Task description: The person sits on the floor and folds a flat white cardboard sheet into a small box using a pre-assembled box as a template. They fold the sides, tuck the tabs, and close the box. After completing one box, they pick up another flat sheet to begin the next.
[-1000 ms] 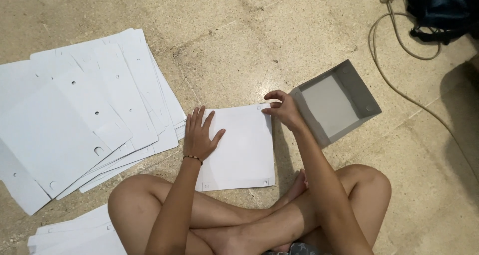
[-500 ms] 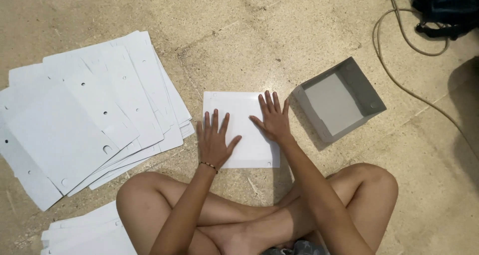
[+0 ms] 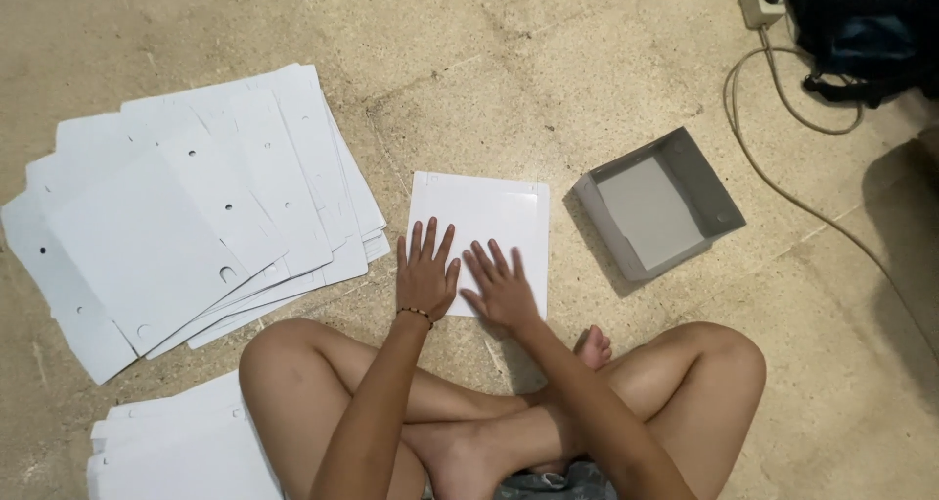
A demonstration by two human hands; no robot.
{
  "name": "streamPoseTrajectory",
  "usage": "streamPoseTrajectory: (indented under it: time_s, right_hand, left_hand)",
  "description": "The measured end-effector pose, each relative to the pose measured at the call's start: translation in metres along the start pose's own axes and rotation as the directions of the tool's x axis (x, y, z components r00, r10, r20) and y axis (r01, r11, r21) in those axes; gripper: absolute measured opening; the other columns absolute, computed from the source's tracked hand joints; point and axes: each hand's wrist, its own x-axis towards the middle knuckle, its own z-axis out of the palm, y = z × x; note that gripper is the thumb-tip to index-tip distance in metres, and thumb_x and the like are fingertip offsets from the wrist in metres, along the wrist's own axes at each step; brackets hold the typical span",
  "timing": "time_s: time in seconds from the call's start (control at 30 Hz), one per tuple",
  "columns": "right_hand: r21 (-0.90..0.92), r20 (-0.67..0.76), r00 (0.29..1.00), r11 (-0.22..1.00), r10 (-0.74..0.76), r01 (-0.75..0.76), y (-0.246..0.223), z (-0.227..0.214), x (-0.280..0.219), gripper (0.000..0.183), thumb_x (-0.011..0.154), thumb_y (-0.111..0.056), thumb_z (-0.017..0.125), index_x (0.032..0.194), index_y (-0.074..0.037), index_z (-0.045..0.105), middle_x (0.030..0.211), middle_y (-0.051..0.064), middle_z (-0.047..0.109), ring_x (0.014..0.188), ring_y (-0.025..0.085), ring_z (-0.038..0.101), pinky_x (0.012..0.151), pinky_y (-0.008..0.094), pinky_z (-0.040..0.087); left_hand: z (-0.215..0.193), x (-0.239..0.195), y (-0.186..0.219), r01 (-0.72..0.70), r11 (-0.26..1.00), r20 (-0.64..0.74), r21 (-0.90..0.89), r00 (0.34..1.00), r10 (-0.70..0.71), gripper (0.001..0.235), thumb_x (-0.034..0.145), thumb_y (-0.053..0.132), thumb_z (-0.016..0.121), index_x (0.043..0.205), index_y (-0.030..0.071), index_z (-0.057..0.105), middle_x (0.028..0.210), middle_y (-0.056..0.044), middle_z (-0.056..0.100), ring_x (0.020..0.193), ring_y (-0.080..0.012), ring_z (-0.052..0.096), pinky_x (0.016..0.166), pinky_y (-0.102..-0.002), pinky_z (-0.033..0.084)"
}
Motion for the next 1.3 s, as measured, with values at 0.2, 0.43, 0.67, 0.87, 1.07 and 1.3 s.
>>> streamPoseTrajectory:
  time_s: [0.2,0.43,0.67,0.87,1.07,1.3]
  right_hand:
    - [0.214,-0.007,0.952,0.93,0.306,-0.298,0.06,0.004,-0.022,0.07,0.09,-0.06,0.007,0.144,-0.016,0.005,0.151,0.006,0.0,0.137,0.029,-0.004,0.106,0.056,-0.006]
    - [0.277,0.027,0.928,0.89,0.371,-0.363,0.038,0.014,-0.039,0.07,0.091,-0.057,0.017,0.143,-0.011,0.009,0.15,0.012,0.004,0.137,0.033,-0.002,0.105,0.061,0.001]
    - [0.704,-0.089,0.849,0.636,0.521,-0.316,0.04,0.04,-0.05,0.071,0.08,-0.033,0.06,0.136,0.0,0.03,0.131,0.028,0.032,0.126,0.042,0.028,0.093,0.057,0.031]
    - [0.917,-0.004,0.772,0.31,0.635,-0.25,0.034,0.004,-0.068,0.072,0.076,-0.022,0.067,0.135,0.001,0.031,0.125,0.036,0.039,0.119,0.048,0.038,0.092,0.056,0.038]
    - [0.995,0.088,0.734,-0.028,0.673,-0.094,0.033,-0.02,-0.078,0.067,0.077,-0.018,0.067,0.131,0.005,0.036,0.12,0.041,0.041,0.114,0.053,0.04,0.086,0.058,0.041]
    - [0.957,0.099,0.778,-0.274,0.621,0.098,0.066,-0.002,-0.067,0.09,0.072,-0.025,0.076,0.142,-0.006,0.022,0.132,0.033,0.033,0.116,0.041,0.045,0.08,0.042,0.046]
  left_hand:
    - [0.019,0.0,-0.008,0.068,0.996,-0.137,0.06,0.989,-0.059,0.062,0.09,0.057,0.025,0.138,0.018,0.03,0.14,-0.007,0.031,0.131,-0.0255,0.025,0.108,-0.042,0.018]
    - [0.006,-0.035,0.009,0.427,0.895,0.003,-0.129,0.903,-0.431,0.071,0.084,0.059,0.043,0.133,0.009,0.031,0.127,-0.011,0.033,0.117,-0.0277,0.032,0.099,-0.043,0.029]
    - [0.021,-0.049,0.007,0.479,0.857,0.031,-0.19,0.876,-0.482,0.076,0.078,0.054,0.056,0.134,0.009,0.029,0.125,-0.012,0.034,0.11,-0.0288,0.036,0.087,-0.043,0.036]
    - [0.004,-0.057,0.017,0.45,0.864,0.072,-0.227,0.892,-0.446,0.07,0.082,0.047,0.057,0.133,0.006,0.031,0.125,-0.016,0.038,0.114,-0.032,0.039,0.089,-0.045,0.039]
    - [0.003,-0.055,0.011,0.384,0.701,0.105,-0.601,0.908,-0.407,0.059,0.081,0.028,0.063,0.129,0.003,0.039,0.117,-0.02,0.05,0.111,-0.0356,0.049,0.088,-0.045,0.044]
    - [-0.049,-0.059,0.017,0.006,0.287,-0.088,-0.958,0.946,-0.313,0.047,0.071,0.0,0.07,0.115,0.001,0.055,0.101,-0.017,0.062,0.094,-0.0264,0.06,0.084,-0.037,0.049]
